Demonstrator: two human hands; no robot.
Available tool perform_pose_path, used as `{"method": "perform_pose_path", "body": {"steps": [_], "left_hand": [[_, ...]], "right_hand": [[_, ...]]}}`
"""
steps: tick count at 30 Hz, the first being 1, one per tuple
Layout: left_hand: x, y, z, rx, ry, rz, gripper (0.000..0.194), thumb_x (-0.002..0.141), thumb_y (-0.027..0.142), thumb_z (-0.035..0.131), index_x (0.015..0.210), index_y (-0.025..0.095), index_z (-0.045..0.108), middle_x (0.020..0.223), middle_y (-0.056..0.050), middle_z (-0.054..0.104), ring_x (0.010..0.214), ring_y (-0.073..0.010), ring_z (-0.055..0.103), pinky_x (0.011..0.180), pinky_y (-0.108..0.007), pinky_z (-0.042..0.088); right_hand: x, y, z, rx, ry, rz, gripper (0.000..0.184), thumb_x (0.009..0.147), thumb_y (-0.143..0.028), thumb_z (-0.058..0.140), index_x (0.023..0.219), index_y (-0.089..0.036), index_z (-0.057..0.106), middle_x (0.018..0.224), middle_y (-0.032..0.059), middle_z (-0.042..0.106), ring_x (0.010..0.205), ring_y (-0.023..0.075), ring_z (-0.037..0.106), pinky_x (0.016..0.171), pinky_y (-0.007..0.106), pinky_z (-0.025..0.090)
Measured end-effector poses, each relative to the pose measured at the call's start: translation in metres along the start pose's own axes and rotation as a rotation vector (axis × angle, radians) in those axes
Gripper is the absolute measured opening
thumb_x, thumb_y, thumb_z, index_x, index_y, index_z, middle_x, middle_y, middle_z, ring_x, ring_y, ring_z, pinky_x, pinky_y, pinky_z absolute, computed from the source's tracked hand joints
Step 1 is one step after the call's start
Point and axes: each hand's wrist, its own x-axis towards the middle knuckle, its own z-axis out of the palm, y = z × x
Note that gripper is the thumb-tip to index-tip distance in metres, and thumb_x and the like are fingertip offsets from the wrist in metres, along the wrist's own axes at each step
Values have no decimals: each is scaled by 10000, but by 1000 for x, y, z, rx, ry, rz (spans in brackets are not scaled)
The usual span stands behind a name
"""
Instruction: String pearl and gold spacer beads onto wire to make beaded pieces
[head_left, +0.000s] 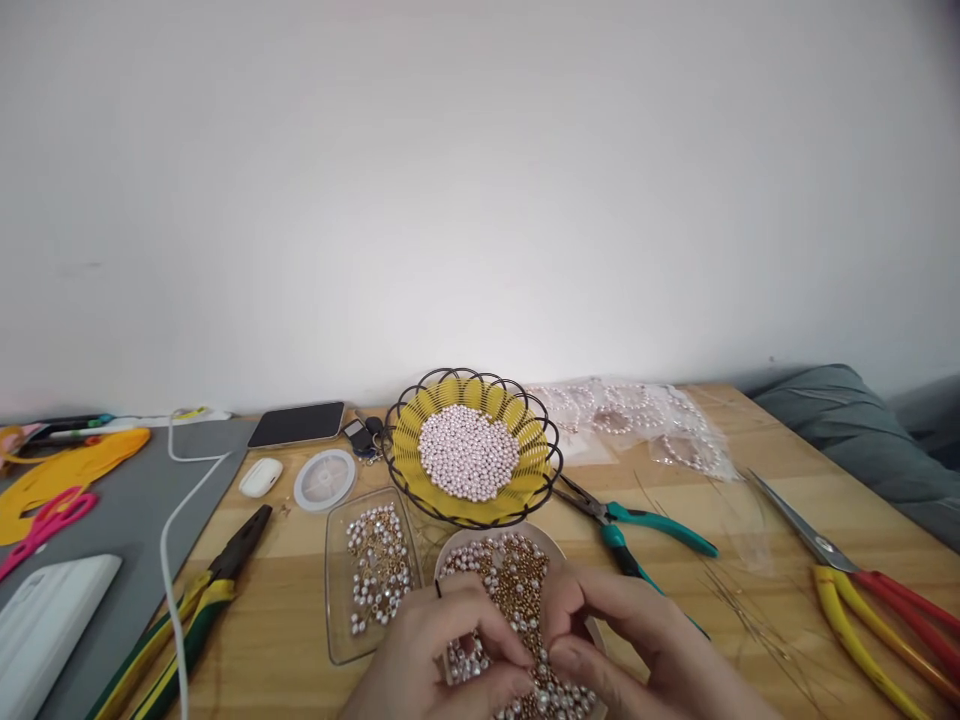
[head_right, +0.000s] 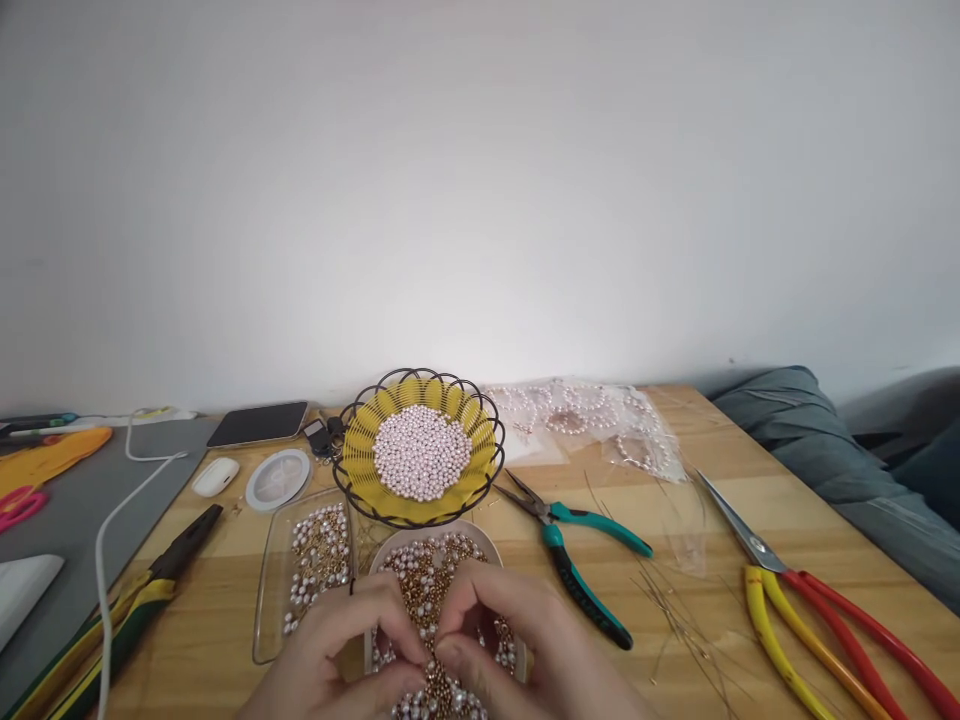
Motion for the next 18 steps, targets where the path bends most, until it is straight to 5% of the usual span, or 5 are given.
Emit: {"method": "perform_pose_path", "body": {"steps": [6,11,18], "left_hand": [[-3,0,-2,-120,185,-99,73,885,265,737,831,218,751,776,-35,687,724,-181,603,671,-280,444],[-2,6,-2,-167,255,-172,56,861,241,747,812,213,745,776,-18,643,723,-163,561,676,-262,426],[-1,5,0,-196,276,-165,42,851,216,751,809,222,746,760,-5,637,720,-158,552,678,-257,418]], "right_hand": [[30,19,1,-353,-44,-146,224,963,-217,490,824,-214,666,676,16,702,582,161,634,540,246,435],[42,47,20,-826,77,-361,232,958,-129,490,797,-195,644,704,17,721,530,176,661,506,296,328],[44,52,21,-871,93,-379,201,940,-99,541,809,-200,655,717,-8,741,557,186,707,516,291,358]]}}
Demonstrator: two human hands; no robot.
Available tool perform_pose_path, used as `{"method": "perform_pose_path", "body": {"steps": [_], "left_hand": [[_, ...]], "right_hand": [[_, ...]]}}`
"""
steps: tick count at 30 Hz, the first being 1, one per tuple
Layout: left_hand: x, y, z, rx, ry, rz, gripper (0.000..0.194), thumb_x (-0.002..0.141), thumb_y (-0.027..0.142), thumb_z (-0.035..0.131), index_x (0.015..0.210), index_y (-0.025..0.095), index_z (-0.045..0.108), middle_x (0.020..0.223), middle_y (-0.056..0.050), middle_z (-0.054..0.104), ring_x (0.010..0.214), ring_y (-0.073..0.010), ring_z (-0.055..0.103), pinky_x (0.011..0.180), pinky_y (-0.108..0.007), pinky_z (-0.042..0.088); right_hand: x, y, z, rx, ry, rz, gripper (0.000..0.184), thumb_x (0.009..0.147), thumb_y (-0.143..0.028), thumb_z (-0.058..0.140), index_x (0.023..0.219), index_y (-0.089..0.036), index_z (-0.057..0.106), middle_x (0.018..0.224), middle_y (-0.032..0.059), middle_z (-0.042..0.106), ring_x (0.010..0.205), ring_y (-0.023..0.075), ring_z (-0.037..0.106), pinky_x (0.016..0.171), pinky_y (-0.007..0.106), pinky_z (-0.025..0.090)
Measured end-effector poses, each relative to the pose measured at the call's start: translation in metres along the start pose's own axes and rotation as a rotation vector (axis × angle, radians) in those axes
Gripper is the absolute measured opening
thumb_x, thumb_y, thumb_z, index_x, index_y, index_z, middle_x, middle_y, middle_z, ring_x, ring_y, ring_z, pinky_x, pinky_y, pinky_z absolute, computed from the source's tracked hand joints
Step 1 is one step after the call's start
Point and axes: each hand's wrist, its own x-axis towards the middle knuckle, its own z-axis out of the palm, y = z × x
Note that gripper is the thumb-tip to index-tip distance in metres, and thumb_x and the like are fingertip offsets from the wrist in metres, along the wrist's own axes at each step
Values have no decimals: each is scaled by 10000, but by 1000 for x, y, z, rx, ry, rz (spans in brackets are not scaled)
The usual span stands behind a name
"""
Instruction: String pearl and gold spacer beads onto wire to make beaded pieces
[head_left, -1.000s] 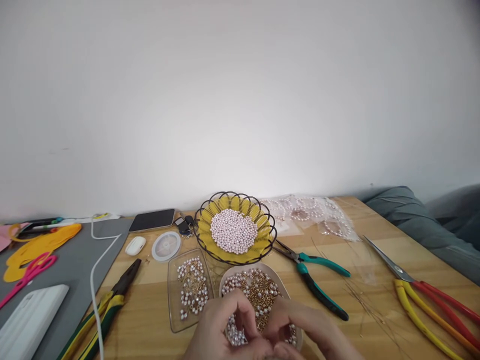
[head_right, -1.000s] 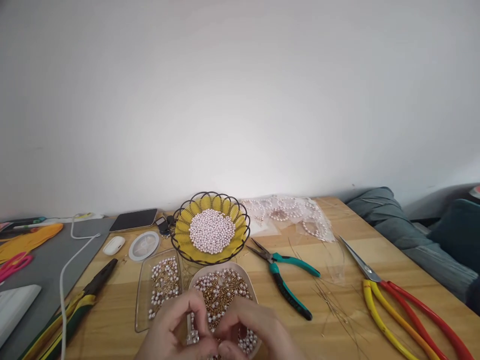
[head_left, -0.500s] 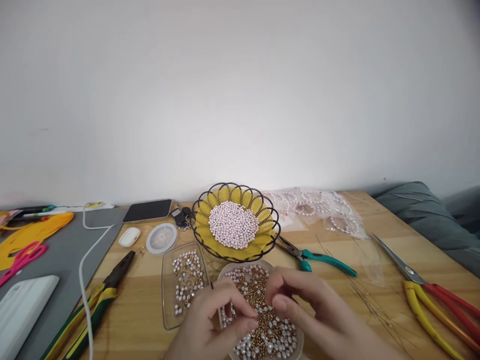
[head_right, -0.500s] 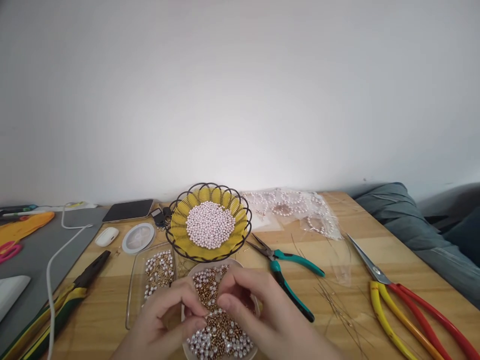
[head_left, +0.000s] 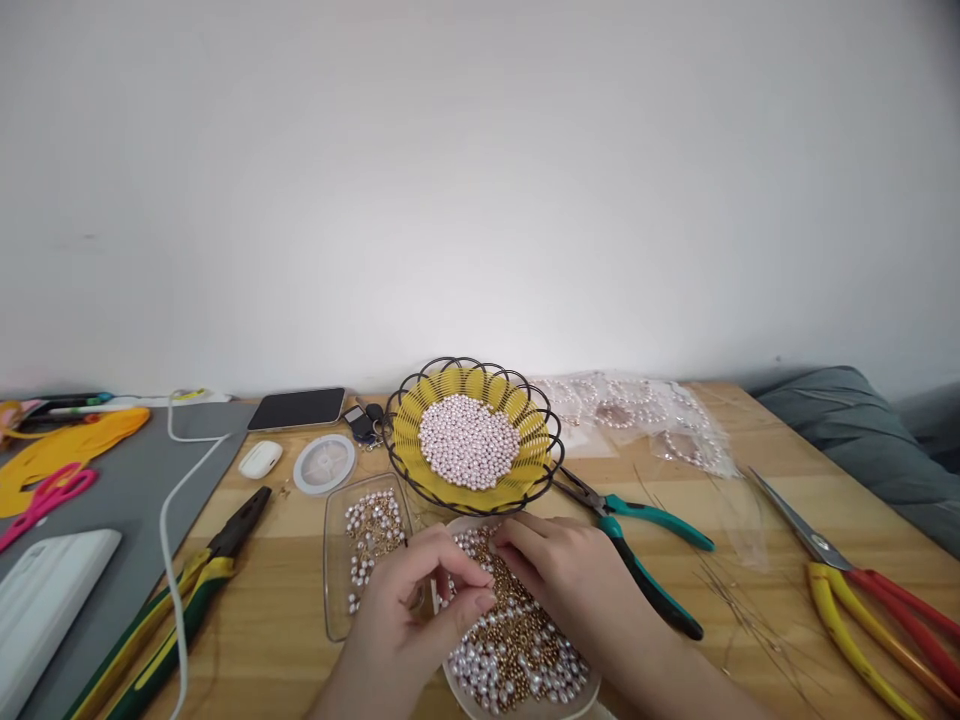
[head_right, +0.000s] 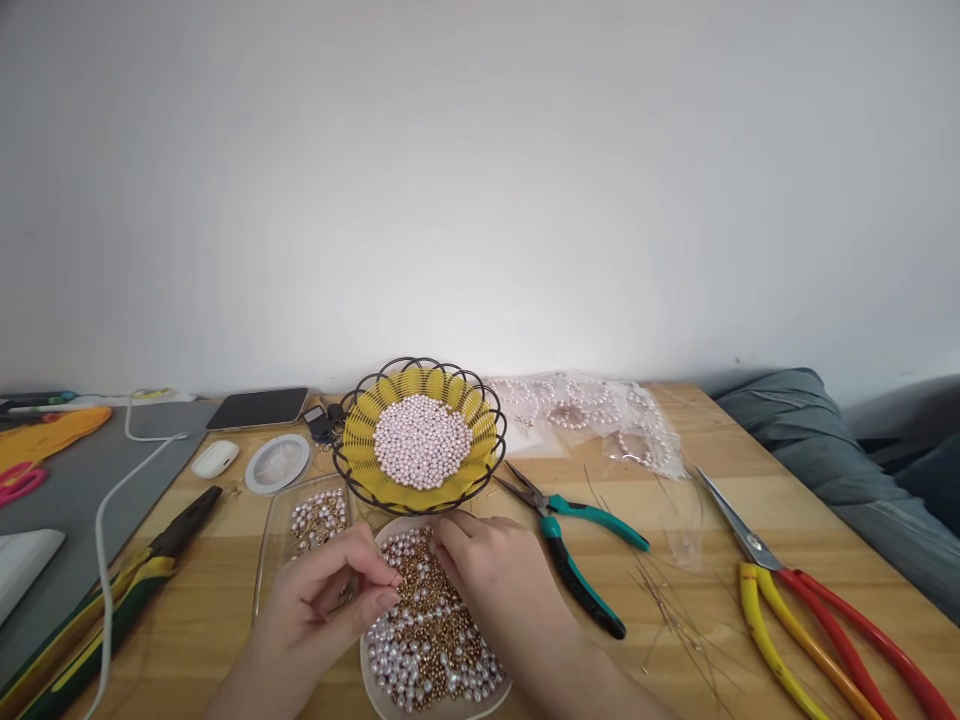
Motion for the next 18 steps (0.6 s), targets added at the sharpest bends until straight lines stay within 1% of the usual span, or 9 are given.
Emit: {"method": "perform_pose_path", "body": {"steps": [5,7,12,16,18], "left_hand": [[0,2,1,-1,15,-5,49,849,192,746,807,218,745,761,-3,639,717,-154,559,680,-256,417],[1,1,0,15,21,-5,46,854,196,745,813,218,746,766,-5,641,714,-153,556,671,-252,416],[3,-3,-5,61,-25,50,35,877,216,737,846,221,750,765,-6,644,710,-150,562,659,-240,431],[2,-1,-5,62,-19,51,34,876,219,741,845,223,752,766,-5,652,704,-147,569,653,-238,431],[2,1,-4,46,2,38,37,868,216,746,831,223,752,758,-1,647,703,-147,567,654,-241,427]], "right_hand": [[0,3,-3,46,-66,26,148,934,-102,595,850,-201,665,766,2,759,596,201,728,520,280,401],[0,2,-4,56,-72,39,149,936,-97,598,862,-205,669,782,9,768,608,204,733,526,280,415],[0,1,-5,72,-68,64,168,962,-106,571,868,-203,671,809,28,775,632,203,740,536,273,445],[-1,2,-5,87,-79,75,150,943,-93,600,870,-202,672,817,21,764,644,206,740,544,276,458],[-2,3,-4,86,-90,79,155,939,-92,605,856,-205,670,821,19,756,649,206,736,546,277,458]]}}
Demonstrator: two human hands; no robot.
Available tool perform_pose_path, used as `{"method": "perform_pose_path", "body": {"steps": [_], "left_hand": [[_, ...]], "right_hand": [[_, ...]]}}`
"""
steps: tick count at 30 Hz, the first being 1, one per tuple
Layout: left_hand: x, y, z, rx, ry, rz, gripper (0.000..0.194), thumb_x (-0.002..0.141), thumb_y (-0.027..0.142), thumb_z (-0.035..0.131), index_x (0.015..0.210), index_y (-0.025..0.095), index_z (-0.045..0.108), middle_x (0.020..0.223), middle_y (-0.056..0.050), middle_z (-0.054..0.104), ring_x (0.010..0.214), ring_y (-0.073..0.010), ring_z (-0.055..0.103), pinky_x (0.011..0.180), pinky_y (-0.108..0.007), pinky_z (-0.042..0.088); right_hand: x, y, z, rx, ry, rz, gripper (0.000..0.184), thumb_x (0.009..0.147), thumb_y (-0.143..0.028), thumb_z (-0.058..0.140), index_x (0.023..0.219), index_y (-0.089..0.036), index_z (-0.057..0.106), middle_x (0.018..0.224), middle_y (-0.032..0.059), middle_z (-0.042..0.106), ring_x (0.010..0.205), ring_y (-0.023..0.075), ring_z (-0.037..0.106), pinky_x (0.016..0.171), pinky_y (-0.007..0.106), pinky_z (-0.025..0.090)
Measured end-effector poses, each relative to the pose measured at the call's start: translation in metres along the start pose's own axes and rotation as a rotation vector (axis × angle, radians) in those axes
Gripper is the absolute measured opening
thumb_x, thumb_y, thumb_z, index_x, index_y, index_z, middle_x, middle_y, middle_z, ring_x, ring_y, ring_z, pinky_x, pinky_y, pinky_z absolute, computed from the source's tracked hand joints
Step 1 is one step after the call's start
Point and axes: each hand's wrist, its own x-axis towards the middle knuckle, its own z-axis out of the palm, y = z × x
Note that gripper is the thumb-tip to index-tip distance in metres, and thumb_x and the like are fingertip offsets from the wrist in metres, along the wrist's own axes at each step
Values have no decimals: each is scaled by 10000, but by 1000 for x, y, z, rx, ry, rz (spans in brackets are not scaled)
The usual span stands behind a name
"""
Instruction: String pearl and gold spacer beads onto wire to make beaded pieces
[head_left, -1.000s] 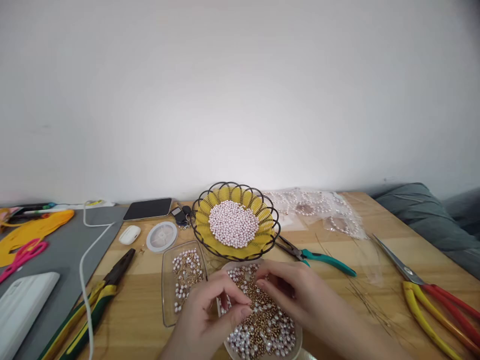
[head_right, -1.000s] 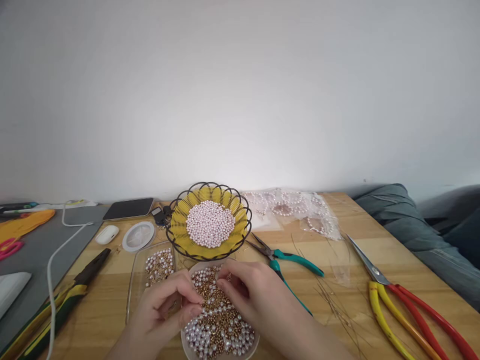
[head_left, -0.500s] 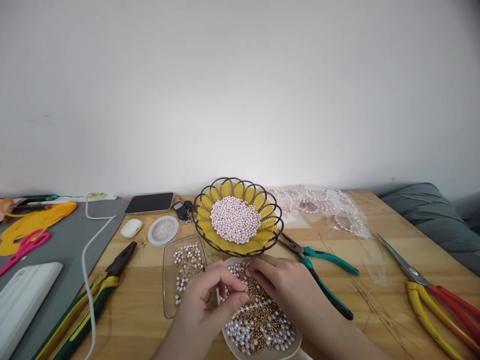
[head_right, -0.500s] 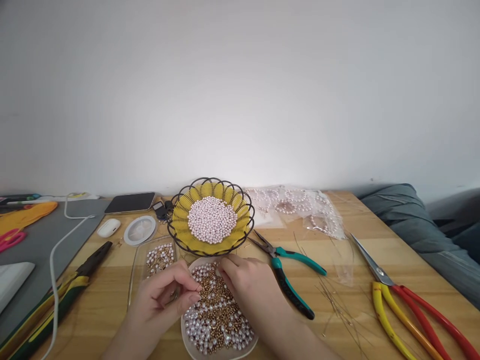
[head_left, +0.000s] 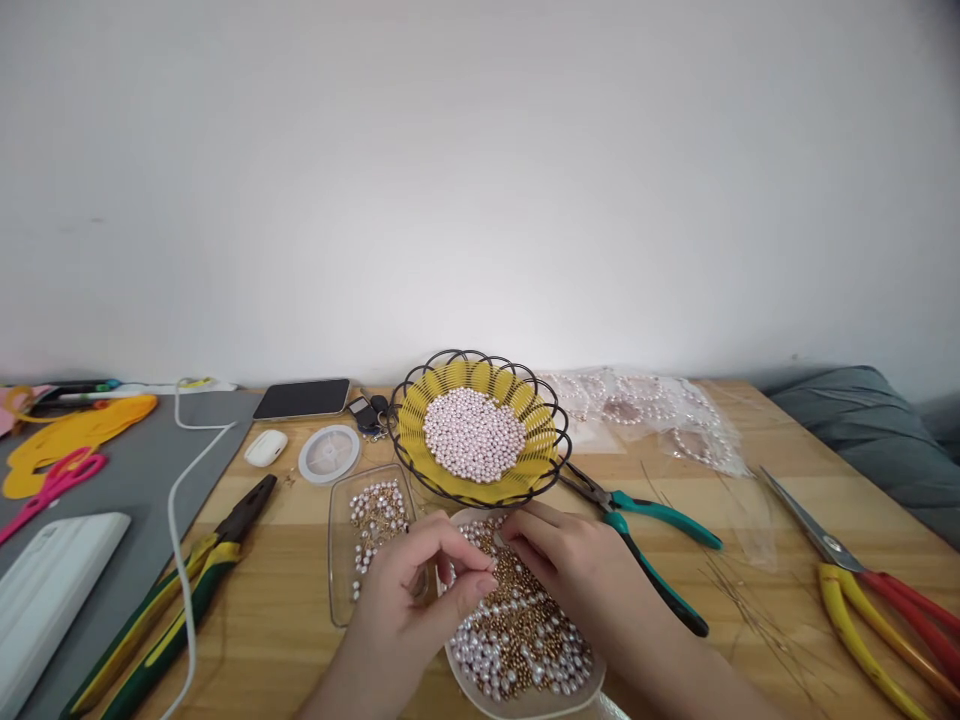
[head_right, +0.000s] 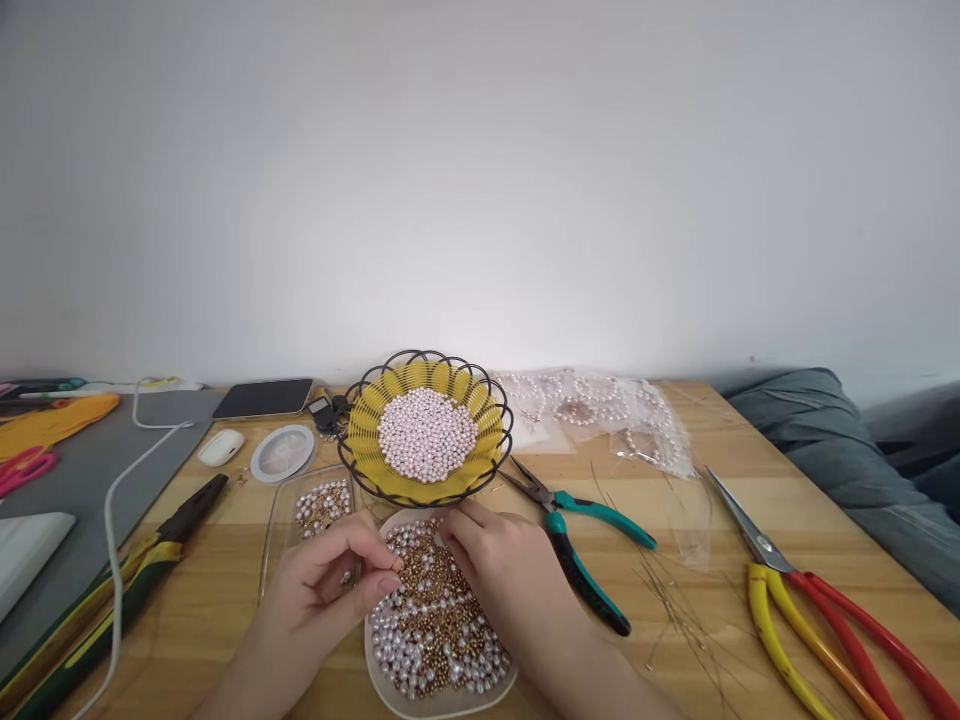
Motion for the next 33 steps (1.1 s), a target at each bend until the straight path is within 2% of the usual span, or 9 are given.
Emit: {"method": "perform_pose_path", "body": {"steps": [4,12,16,21,28,33], "left_hand": [[-1,0,3,-23,40,-19,42,850,208,759,815,229,749,753,7,635,711,-145,567,665,-242,419],[0,-6,-1,29,7,49,30,879,229,744,850,225,751,741,0,632,697,-149,570,652,-243,438],[2,-4,-3,63,-30,51,34,890,217,733,860,219,749,757,-9,650,706,-150,582,651,-239,455],[3,-2,-2,55,-11,59,35,883,206,734,852,217,744,764,-10,655,706,-151,586,652,-241,464],[0,-2,-1,51,5,57,40,878,220,738,839,216,746,744,-6,634,694,-153,574,643,-248,447],[-2,-5,2,36,18,41,45,875,237,742,835,215,746,740,-3,624,694,-154,566,650,-253,432]], "right_hand": [[-1,2,3,2,13,-4,158,935,-89,580,878,-206,670,836,26,749,635,204,728,538,274,459],[-3,6,-3,165,50,22,201,953,-87,519,860,-217,641,822,26,711,672,187,712,601,264,523],[-2,3,-5,92,14,-28,201,948,-92,524,818,-211,621,804,24,701,633,175,697,555,254,487],[-2,2,-2,-16,-1,-30,214,957,-91,496,816,-198,615,782,31,695,616,182,701,540,264,470],[-1,2,-2,-27,1,-25,207,961,-110,513,825,-204,639,809,28,719,651,185,724,551,259,476],[1,-2,0,-145,59,-75,223,945,-87,511,780,-189,623,727,25,703,578,192,698,502,281,424]]}}
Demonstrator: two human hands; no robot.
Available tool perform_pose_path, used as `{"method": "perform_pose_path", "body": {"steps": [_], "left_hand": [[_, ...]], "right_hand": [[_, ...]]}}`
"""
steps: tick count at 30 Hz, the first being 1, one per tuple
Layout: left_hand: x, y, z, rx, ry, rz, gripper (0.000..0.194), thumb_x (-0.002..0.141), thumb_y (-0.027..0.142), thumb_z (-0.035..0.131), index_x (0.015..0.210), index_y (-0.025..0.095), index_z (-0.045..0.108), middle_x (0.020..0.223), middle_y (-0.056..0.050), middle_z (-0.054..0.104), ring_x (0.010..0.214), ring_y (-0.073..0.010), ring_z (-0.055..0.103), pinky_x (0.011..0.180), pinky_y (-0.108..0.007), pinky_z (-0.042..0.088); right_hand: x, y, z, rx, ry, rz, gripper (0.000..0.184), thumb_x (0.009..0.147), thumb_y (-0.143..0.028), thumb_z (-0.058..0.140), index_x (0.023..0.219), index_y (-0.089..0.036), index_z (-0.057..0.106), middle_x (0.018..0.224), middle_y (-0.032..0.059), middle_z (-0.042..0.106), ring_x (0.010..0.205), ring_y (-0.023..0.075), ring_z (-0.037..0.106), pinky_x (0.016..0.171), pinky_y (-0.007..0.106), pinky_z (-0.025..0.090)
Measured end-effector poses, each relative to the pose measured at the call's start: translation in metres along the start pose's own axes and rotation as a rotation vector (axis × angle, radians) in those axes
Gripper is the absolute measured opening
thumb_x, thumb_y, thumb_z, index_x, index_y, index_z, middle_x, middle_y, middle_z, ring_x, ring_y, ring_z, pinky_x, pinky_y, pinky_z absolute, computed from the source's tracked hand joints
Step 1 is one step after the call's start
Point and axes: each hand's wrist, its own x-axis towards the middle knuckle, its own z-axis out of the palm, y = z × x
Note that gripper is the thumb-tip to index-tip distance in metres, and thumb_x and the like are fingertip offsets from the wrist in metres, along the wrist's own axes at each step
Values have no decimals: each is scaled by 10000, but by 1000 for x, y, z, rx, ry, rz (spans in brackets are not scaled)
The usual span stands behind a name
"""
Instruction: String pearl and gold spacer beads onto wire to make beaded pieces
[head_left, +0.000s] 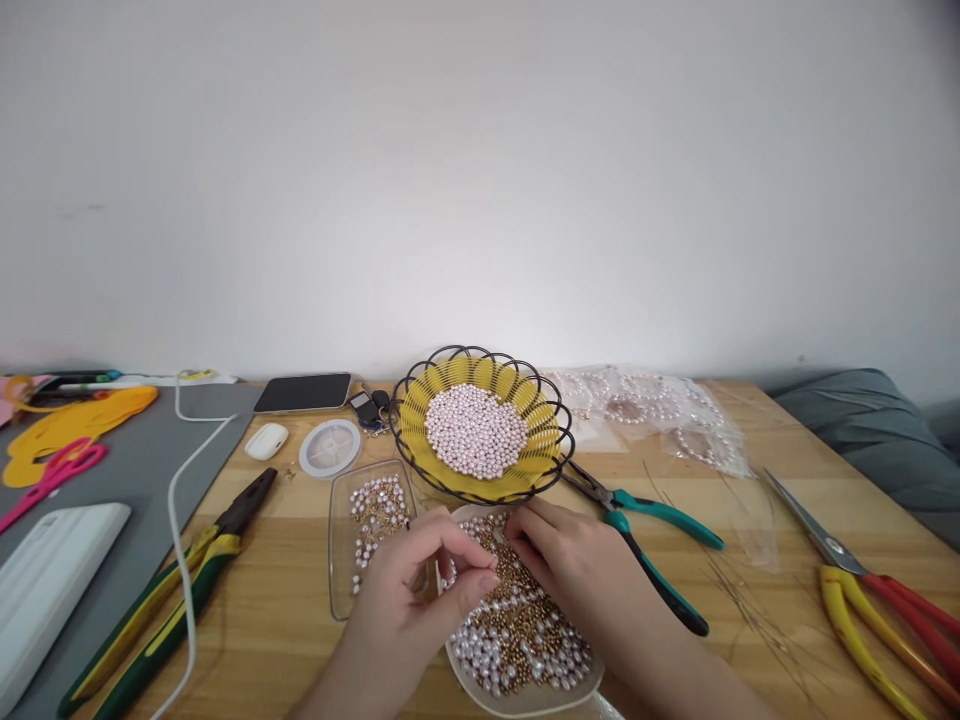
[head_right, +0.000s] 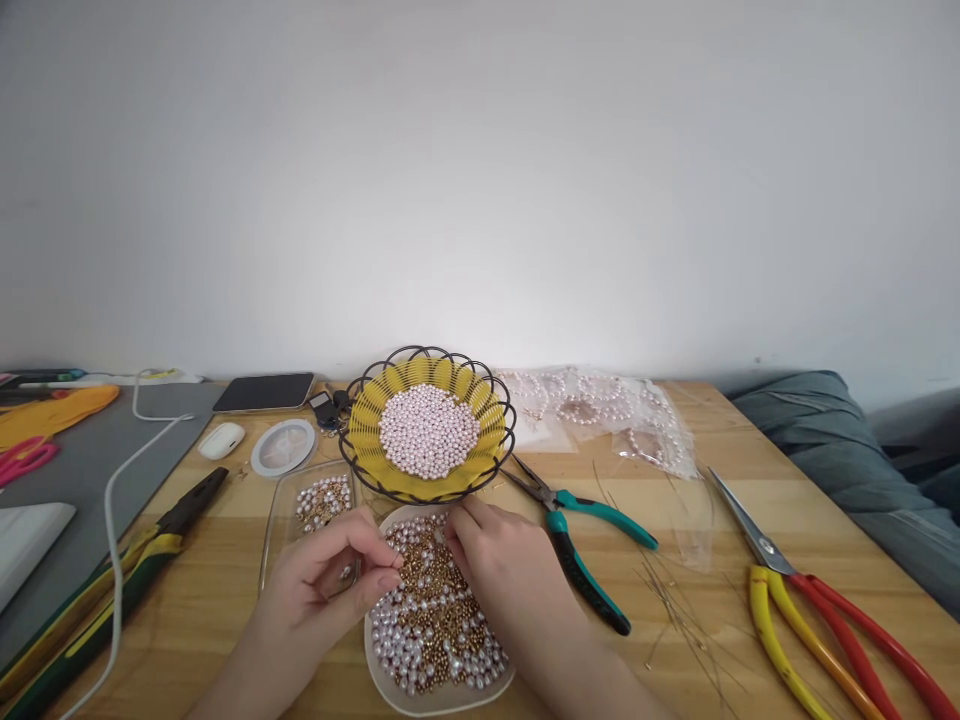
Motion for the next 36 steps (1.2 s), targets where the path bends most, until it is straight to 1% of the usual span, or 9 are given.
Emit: {"method": "perform_pose_path", "body": {"steps": [4,7,12,14,17,19,22,27,36], "left_hand": [[-1,-1,1,15,-2,-16,51,873,243,733,839,207,746,749,-12,635,701,-162,574,661,-260,435],[1,2,1,39,-30,-53,67,863,254,734,824,200,739,747,-18,657,692,-164,578,655,-261,437],[6,9,2,112,-103,-79,65,861,236,701,823,193,732,752,-25,695,655,-153,588,598,-242,416],[8,10,3,142,-112,-56,70,850,215,687,799,191,729,724,-20,688,637,-151,590,584,-240,411],[8,9,5,168,-111,-17,85,843,203,680,779,189,732,704,-18,681,633,-152,591,591,-247,417],[6,8,7,174,-118,-2,84,844,199,681,782,189,737,707,-19,683,643,-154,595,596,-248,418],[5,6,9,176,-116,28,84,843,194,681,783,190,740,701,-17,678,639,-155,590,592,-249,414],[4,4,10,180,-99,75,85,857,204,683,795,198,742,700,-13,670,636,-157,584,603,-258,425],[5,8,8,219,-99,69,96,854,200,672,783,188,735,687,-11,652,630,-156,590,602,-254,442]], "right_hand": [[-2,-1,2,-10,27,-15,211,932,-72,490,798,-181,612,736,41,693,588,198,688,524,282,443],[-6,0,0,140,2,47,184,925,-84,483,825,-190,595,780,46,684,630,192,679,562,276,474],[-6,6,-17,569,-98,251,161,929,-179,500,788,-215,569,673,-4,570,597,163,555,540,259,428],[-3,9,-28,781,-139,325,186,932,-287,548,763,-214,570,639,-19,515,586,156,499,527,257,400],[1,11,-39,1118,-183,426,321,894,-488,648,772,-199,582,676,-17,519,612,147,469,554,262,400],[1,11,-40,1301,-205,477,398,853,-564,700,777,-192,580,685,-27,500,602,129,429,545,247,367],[-1,7,-34,1480,-245,541,429,818,-577,750,793,-188,571,667,-59,427,553,95,314,506,223,265],[-2,1,-28,1506,-271,583,476,771,-617,767,759,-197,544,628,-76,371,537,93,243,497,235,189],[2,-5,-37,1363,-249,536,497,773,-677,719,741,-210,550,641,-55,405,563,121,302,514,252,245]]}}
